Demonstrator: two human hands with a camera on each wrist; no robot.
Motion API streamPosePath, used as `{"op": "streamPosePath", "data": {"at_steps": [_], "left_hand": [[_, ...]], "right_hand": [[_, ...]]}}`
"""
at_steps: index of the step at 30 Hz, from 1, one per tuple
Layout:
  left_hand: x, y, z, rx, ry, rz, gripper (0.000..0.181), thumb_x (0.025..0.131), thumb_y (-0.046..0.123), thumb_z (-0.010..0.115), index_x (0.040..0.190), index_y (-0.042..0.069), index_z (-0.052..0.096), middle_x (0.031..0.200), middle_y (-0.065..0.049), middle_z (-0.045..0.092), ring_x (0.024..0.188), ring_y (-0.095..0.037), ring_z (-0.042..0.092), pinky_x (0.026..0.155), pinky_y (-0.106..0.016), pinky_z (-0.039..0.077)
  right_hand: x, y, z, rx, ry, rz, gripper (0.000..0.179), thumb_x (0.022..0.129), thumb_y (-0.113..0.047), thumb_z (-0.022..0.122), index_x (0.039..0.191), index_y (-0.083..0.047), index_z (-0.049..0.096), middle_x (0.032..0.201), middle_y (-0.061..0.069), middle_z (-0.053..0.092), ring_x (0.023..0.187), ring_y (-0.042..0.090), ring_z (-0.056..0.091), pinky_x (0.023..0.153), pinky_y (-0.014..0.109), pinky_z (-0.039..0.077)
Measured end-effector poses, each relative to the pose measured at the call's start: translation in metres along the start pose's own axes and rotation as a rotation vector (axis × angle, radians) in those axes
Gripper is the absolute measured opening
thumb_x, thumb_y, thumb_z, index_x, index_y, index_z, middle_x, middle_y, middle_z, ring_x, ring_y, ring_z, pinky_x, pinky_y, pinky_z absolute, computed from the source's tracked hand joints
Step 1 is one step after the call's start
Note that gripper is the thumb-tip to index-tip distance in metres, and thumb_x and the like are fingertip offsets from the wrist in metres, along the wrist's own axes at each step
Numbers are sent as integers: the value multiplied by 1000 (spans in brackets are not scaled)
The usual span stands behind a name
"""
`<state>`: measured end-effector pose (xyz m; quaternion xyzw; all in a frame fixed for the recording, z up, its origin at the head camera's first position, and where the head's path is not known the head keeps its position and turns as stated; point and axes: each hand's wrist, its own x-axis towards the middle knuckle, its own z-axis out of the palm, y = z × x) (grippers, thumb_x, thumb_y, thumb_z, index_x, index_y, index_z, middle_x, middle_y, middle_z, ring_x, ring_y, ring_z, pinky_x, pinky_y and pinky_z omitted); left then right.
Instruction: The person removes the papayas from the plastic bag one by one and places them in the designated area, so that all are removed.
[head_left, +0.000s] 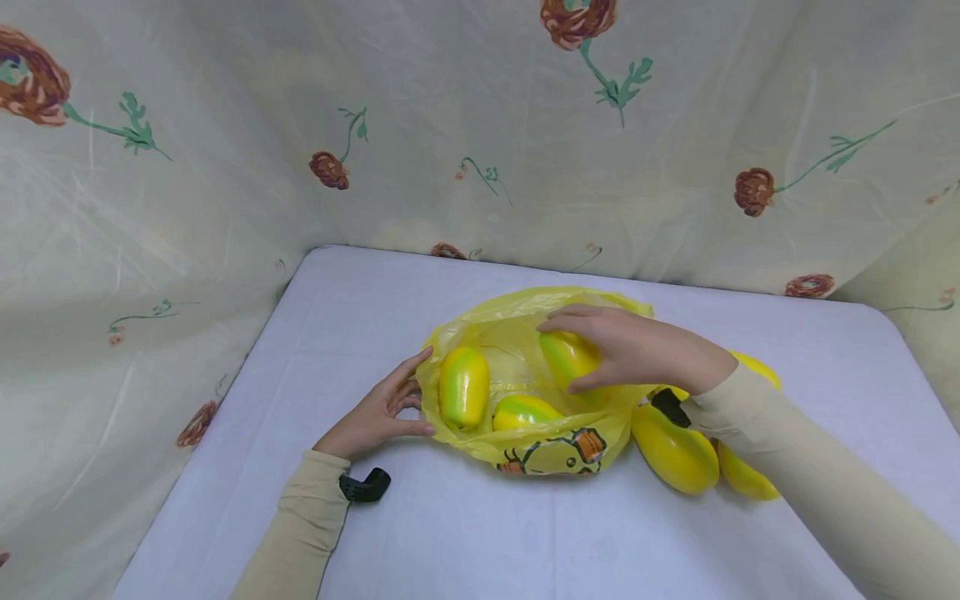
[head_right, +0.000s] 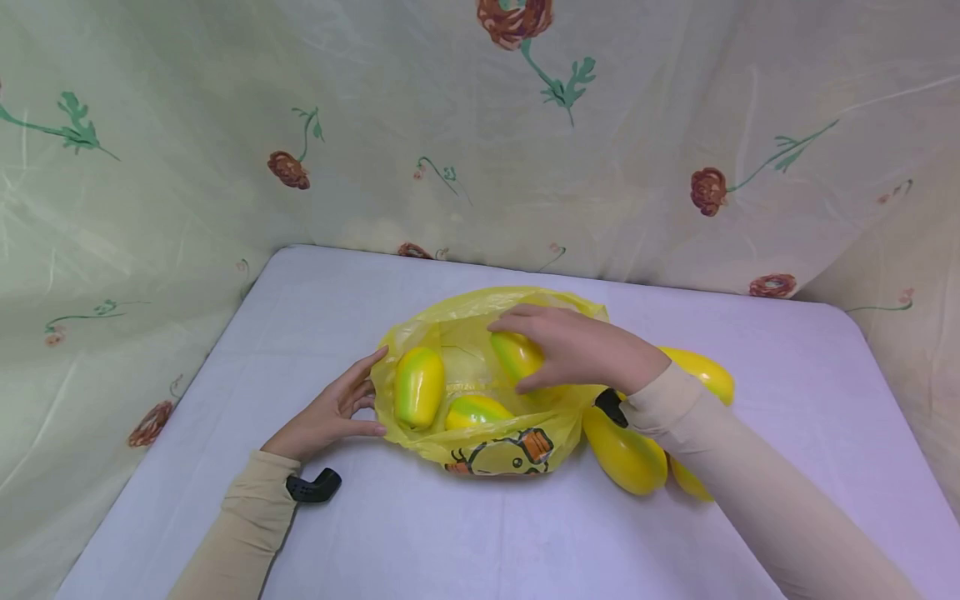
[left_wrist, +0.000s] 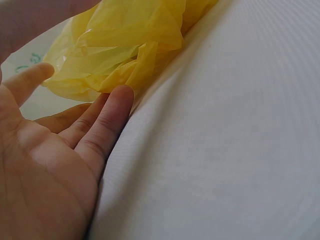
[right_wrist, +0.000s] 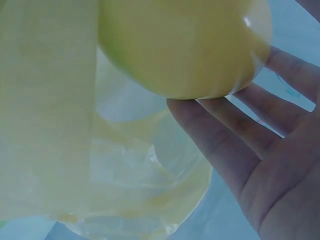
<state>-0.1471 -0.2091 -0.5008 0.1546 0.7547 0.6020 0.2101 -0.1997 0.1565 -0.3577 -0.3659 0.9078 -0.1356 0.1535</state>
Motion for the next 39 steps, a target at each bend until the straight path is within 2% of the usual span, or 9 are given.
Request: {"op": "streamPosePath", "data": {"at_steps": [9, 21, 30, 36, 39], "left_hand": [[0, 0, 0, -4, -6, 9, 109, 84, 13, 87, 163, 44, 19, 154, -11, 51, 115, -26, 61, 106, -33, 49], [0, 1, 1, 5, -3, 2, 110, 83, 14, 88, 163, 43, 19, 153, -12, 53, 114, -26, 62, 109, -36, 48], [0, 0, 1, 1, -6, 5, 110, 83, 15, 88, 164, 43, 18, 152, -12, 53, 114, -26, 62, 109, -35, 47], [0, 0, 1, 1, -8, 12, 110, 83, 14, 88, 164, 43, 18, 152, -12, 53, 114, -26, 62, 108, -33, 48], [-1, 0, 1, 0, -10, 15, 110, 83, 14, 87, 164, 42, 18, 152, -13, 53, 114, -26, 62, 108, -34, 48]], "right_hand": [[-7, 5, 3, 31, 28, 34, 78, 83, -31, 88, 151, -17, 53, 160, 11, 47, 148, 36, 41, 120, 59, 37], [-23, 3, -3, 45, 85, 27, 78, 84, -31, 88, 152, -19, 52, 161, 10, 45, 150, 36, 39, 119, 61, 37], [-38, -2, -4, 59, 85, 44, 78, 85, -32, 87, 153, -23, 50, 163, 5, 42, 152, 34, 36, 117, 70, 31], [-46, -5, -2, 70, 102, 42, 78, 85, -33, 87, 153, -24, 50, 162, 5, 44, 150, 34, 39, 117, 63, 38], [-50, -6, -1, 79, 108, 46, 79, 84, -32, 87, 153, -23, 51, 162, 7, 44, 149, 36, 41, 116, 64, 38]]}}
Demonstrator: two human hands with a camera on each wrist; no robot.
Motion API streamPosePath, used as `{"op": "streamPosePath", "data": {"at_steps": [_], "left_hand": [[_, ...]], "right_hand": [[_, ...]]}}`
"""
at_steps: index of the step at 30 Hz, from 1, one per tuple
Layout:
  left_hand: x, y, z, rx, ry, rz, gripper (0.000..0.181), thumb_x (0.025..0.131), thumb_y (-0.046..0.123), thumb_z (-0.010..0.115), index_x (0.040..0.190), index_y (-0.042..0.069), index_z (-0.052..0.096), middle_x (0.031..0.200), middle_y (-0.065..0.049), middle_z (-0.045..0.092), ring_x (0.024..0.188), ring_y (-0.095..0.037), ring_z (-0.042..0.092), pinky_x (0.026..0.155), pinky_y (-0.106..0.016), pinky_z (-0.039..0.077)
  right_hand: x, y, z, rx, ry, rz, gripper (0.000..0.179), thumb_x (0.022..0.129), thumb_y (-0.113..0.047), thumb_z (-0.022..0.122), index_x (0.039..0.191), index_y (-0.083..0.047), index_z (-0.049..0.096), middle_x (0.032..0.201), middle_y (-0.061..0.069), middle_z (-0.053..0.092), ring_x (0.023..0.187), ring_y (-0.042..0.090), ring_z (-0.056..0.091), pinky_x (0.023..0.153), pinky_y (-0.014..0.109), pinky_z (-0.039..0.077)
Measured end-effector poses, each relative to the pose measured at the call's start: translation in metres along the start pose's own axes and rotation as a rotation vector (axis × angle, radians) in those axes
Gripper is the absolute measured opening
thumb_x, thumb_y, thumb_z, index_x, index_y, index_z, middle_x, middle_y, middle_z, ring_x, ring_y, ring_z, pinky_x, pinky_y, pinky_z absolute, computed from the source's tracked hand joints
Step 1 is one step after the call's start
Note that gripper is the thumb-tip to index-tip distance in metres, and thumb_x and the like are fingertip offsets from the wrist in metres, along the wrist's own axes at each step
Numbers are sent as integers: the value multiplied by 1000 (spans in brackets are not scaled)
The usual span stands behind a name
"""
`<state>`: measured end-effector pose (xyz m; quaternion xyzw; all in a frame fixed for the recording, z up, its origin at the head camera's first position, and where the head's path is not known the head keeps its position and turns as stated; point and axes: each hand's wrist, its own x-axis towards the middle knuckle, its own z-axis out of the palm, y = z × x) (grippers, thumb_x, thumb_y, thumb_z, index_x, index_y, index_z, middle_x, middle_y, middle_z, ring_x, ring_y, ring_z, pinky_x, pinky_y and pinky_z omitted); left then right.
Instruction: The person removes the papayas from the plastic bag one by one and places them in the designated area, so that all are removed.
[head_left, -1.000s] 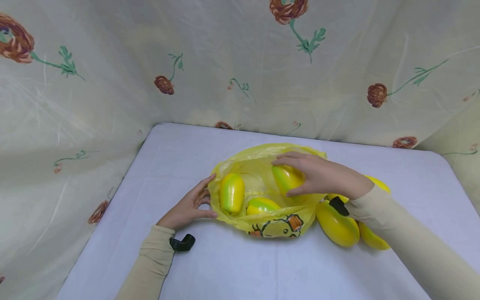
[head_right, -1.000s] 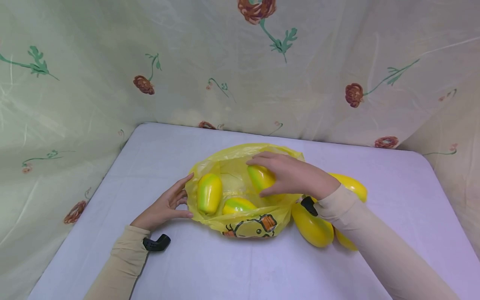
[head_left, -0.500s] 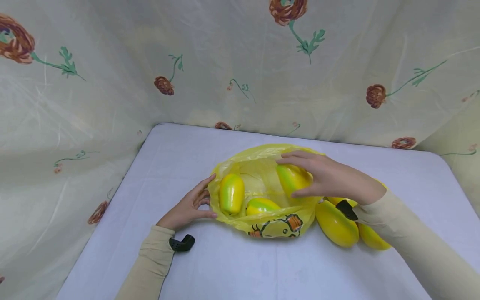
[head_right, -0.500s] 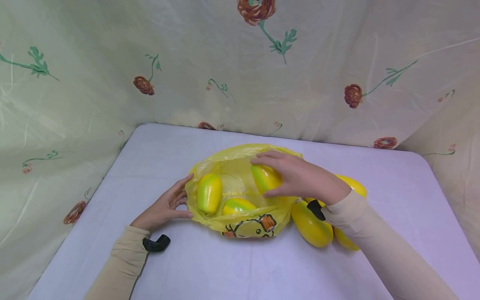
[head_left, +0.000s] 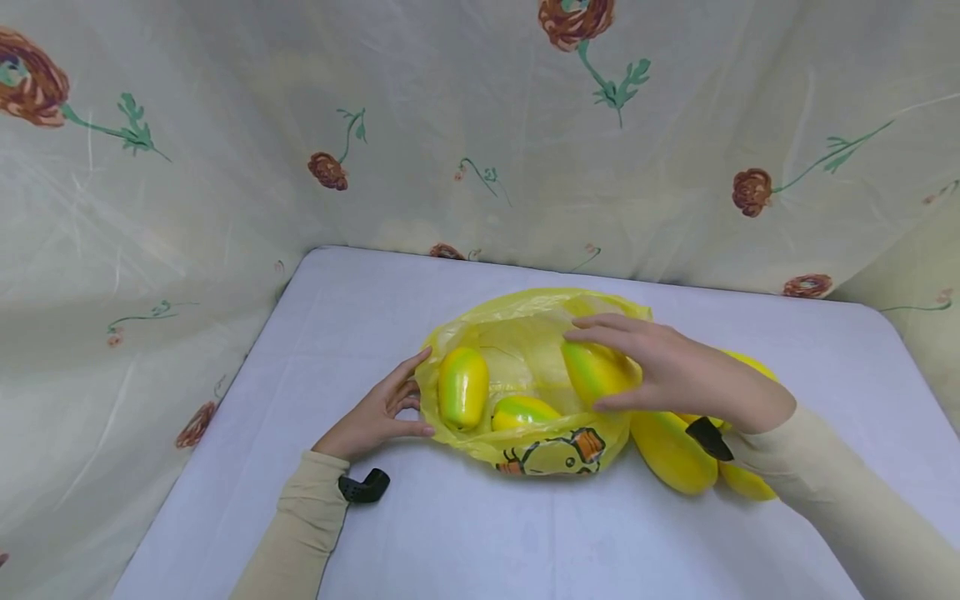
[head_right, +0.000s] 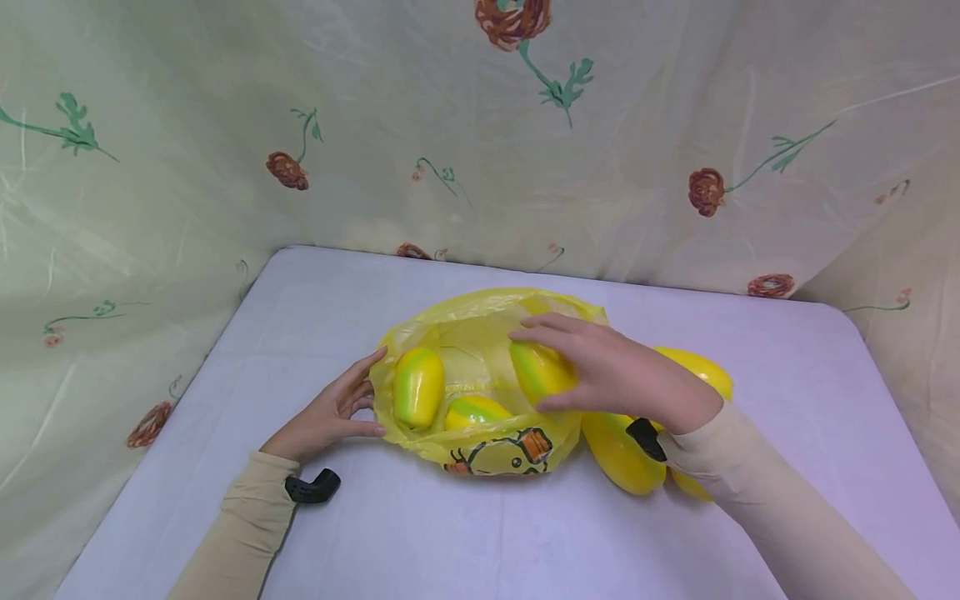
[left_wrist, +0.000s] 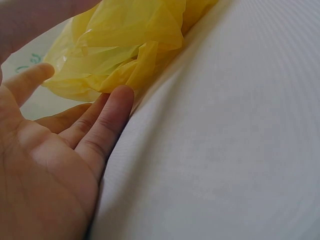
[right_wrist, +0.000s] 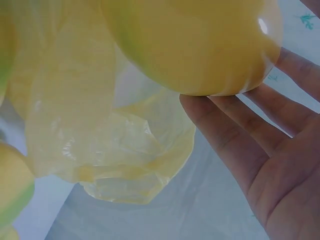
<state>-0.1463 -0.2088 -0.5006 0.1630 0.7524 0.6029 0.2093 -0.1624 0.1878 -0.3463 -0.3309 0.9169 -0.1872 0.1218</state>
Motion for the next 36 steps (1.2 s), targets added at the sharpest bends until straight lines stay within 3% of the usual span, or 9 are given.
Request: {"op": "streamPosePath", "data": {"at_steps": [13, 23, 36], "left_hand": [[1, -3, 0, 4, 11, -8, 109, 83, 14, 88, 164, 42, 19, 150, -12, 55, 114, -26, 61, 106, -31, 49], [0, -2, -2, -14, 1, -12, 109, 84, 14, 87, 163, 43, 19, 151, -12, 54, 115, -27, 61, 106, -34, 49], [1, -1, -1, -18, 0, -16, 109, 84, 14, 87, 164, 42, 18, 151, -13, 53, 115, -27, 61, 105, -33, 49]], "right_hand": [[-16, 8, 5, 107, 53, 2, 76, 83, -42, 87, 150, -27, 53, 158, 6, 49, 146, 36, 44, 114, 66, 39], [-28, 11, 15, 125, 47, 53, 83, 81, -53, 85, 153, -29, 50, 161, 2, 47, 147, 35, 45, 111, 62, 45], [-46, 11, 24, 96, 97, 61, 82, 81, -61, 81, 151, -32, 51, 159, -1, 50, 146, 34, 45, 111, 66, 42]]}}
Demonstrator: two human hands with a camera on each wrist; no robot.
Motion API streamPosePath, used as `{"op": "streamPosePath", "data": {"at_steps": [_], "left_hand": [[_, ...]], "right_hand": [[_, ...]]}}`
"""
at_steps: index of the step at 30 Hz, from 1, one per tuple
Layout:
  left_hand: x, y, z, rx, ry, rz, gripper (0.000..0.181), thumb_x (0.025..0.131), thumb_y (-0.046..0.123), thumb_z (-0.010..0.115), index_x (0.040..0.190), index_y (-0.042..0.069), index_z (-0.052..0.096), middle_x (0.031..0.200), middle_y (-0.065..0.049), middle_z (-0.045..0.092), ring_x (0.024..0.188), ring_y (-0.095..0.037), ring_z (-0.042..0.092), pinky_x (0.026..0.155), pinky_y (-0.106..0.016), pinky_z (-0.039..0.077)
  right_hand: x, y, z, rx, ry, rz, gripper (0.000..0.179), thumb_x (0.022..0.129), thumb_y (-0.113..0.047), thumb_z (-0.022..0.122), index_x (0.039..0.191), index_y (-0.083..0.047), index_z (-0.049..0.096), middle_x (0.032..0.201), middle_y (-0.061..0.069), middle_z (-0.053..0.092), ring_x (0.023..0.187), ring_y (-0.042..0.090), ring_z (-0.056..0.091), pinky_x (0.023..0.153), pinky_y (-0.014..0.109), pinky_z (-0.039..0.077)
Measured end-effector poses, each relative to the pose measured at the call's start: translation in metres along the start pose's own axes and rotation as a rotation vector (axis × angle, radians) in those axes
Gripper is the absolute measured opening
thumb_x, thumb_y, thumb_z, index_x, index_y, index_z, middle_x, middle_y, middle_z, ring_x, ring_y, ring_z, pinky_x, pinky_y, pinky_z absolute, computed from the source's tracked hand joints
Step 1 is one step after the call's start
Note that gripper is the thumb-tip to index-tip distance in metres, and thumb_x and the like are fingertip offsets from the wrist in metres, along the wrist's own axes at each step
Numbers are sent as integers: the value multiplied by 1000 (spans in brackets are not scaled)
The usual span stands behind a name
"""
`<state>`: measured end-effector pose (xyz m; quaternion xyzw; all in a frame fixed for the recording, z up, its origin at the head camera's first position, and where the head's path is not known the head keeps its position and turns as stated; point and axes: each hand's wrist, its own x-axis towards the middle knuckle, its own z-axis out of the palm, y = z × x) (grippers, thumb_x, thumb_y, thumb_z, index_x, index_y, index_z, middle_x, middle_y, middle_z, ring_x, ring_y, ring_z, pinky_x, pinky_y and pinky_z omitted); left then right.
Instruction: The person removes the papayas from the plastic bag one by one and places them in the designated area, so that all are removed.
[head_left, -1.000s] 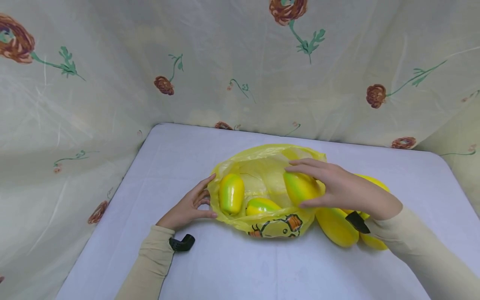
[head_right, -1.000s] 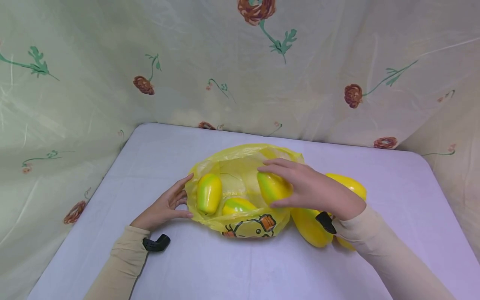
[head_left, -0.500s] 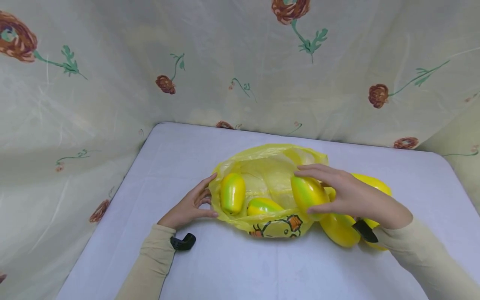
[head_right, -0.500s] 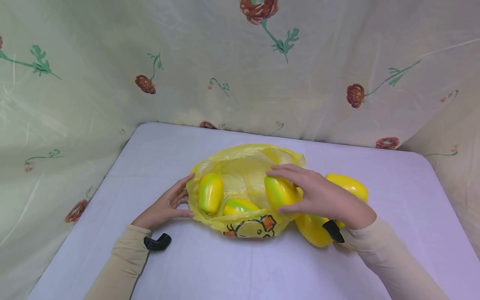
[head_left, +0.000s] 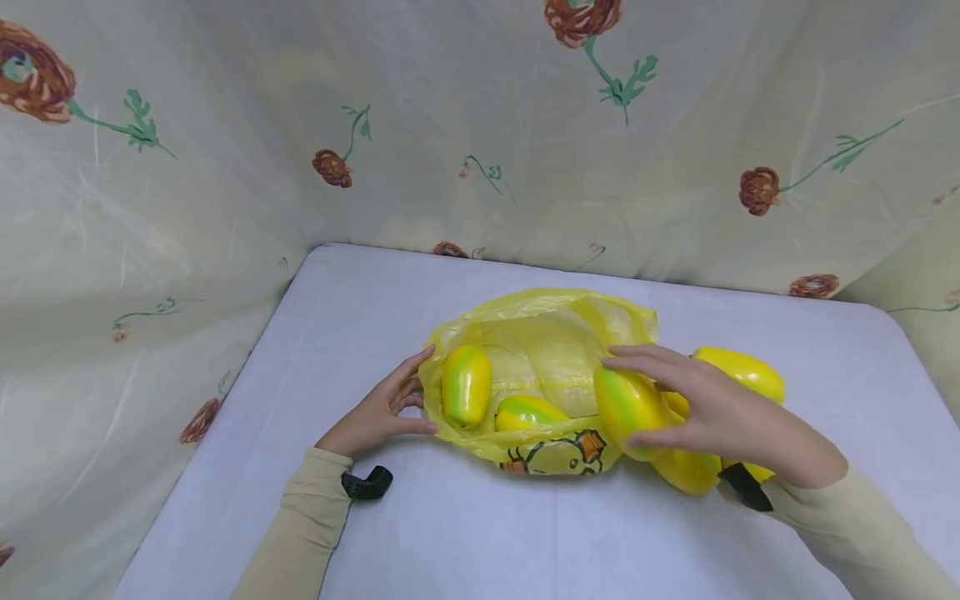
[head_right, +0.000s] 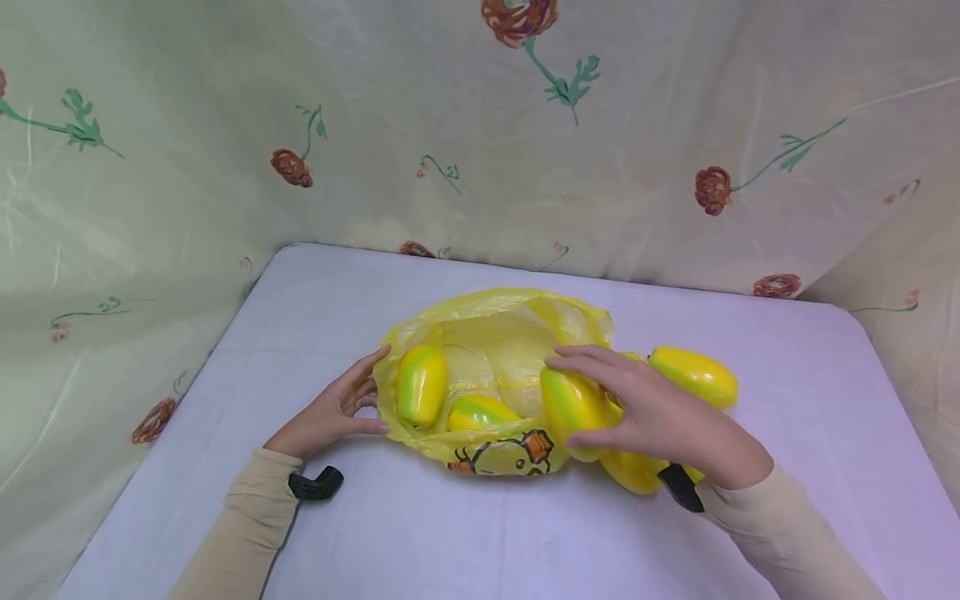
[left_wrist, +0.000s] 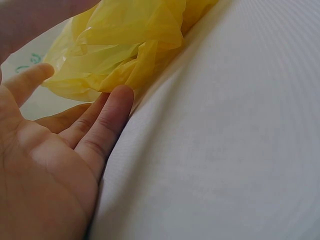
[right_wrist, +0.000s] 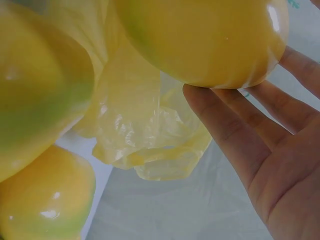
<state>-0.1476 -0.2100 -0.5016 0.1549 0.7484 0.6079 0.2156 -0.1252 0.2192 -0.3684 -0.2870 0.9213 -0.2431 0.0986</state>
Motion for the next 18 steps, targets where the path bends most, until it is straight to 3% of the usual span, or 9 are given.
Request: {"op": "streamPosePath", "data": {"at_steps": [7, 13, 18], "left_hand": [[0, 0, 0, 9, 3, 2, 109, 84, 14, 87, 164, 41, 18, 153, -13, 52, 115, -27, 60, 105, -32, 49], [0, -1, 0, 8, 1, 4, 109, 84, 14, 87, 164, 42, 18, 153, -13, 52, 116, -27, 60, 104, -29, 49], [0, -1, -1, 9, 0, 5, 109, 84, 16, 87, 163, 44, 18, 153, -12, 52, 116, -27, 59, 104, -31, 49]], "right_hand": [[-11, 0, 4, -25, 28, -23, 79, 81, -56, 83, 149, -28, 54, 157, 1, 52, 144, 35, 47, 110, 64, 43], [-22, -1, 10, -45, 23, -2, 78, 81, -57, 83, 149, -32, 54, 156, -2, 53, 143, 32, 47, 111, 66, 41], [-32, 0, 16, -89, 20, 3, 76, 82, -60, 80, 149, -36, 52, 155, -6, 53, 142, 25, 49, 112, 53, 45]]}}
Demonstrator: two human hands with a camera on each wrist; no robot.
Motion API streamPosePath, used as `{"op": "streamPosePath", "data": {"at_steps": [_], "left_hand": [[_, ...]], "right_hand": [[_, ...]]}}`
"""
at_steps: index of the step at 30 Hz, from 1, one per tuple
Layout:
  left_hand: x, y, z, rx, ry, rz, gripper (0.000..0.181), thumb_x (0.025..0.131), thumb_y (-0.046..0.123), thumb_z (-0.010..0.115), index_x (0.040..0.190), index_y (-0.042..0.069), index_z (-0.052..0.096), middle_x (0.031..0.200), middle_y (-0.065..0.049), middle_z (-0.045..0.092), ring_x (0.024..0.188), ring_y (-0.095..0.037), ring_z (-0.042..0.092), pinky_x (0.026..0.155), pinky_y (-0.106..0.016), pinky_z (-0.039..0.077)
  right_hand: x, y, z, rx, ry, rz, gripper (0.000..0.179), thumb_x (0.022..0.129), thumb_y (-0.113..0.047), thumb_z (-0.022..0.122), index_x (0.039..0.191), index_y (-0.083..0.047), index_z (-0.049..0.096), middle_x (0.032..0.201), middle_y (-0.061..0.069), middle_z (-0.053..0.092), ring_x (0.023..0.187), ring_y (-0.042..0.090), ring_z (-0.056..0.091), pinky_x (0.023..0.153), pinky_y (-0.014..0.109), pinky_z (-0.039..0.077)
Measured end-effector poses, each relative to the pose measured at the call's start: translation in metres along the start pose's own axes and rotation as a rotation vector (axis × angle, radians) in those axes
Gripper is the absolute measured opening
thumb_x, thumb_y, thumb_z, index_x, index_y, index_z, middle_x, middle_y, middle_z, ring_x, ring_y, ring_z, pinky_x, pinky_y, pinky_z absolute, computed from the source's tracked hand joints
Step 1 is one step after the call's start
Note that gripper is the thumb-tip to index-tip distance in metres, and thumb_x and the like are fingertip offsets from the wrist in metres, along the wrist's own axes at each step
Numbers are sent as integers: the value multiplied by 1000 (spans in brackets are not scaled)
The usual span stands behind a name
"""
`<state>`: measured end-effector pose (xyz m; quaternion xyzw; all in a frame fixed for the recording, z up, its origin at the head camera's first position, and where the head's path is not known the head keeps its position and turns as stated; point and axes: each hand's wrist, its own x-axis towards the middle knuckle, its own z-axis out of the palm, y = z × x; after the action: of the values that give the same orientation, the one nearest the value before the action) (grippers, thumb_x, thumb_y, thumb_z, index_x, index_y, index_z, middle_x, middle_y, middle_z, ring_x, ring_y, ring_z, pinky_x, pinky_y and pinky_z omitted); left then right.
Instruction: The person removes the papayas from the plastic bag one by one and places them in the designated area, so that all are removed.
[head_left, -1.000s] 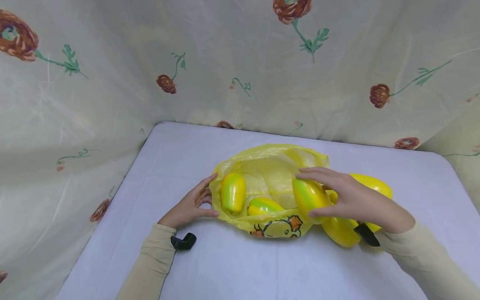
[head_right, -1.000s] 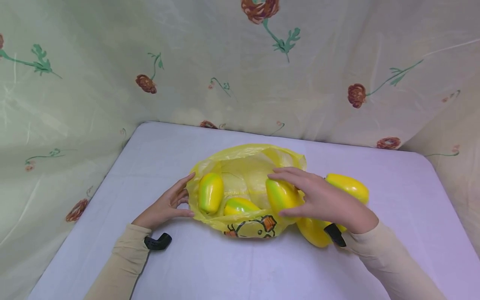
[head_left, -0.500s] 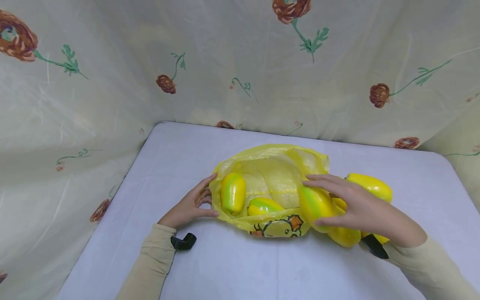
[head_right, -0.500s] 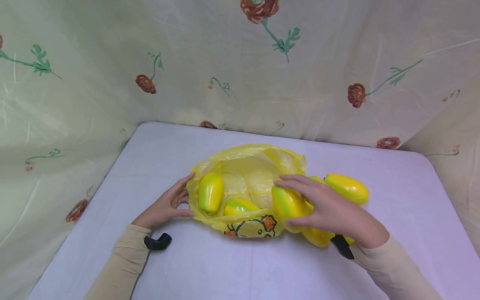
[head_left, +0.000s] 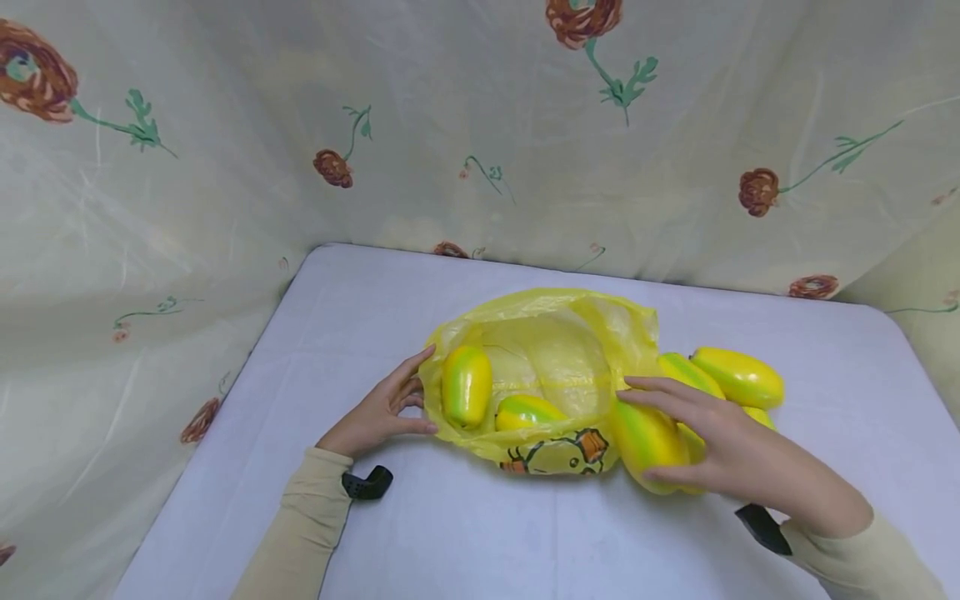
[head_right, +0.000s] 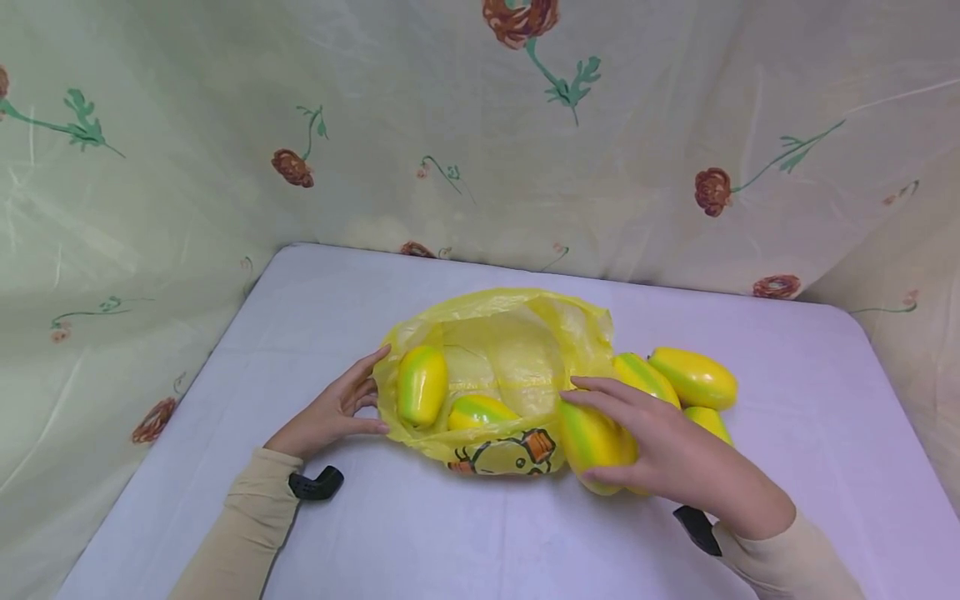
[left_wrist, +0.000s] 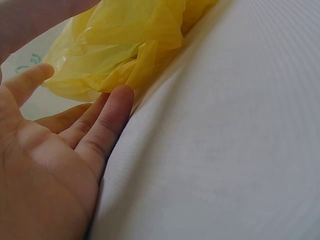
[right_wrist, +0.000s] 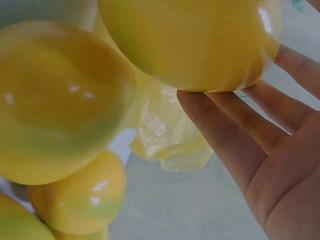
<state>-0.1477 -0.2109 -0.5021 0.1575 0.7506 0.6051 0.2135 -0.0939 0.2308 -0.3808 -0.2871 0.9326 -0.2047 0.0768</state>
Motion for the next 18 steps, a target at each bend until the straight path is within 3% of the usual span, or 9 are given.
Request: {"op": "streamPosePath", "data": {"at_steps": [18], "left_hand": [[1, 0, 1, -3, 3, -1, 109, 83, 17, 88, 164, 42, 19, 152, -13, 53, 115, -27, 61, 106, -35, 49]], "right_hand": [[-18, -3, 18, -61, -12, -28, 77, 80, -48, 87, 148, -34, 54, 153, -4, 55, 140, 29, 52, 105, 57, 51]]}}
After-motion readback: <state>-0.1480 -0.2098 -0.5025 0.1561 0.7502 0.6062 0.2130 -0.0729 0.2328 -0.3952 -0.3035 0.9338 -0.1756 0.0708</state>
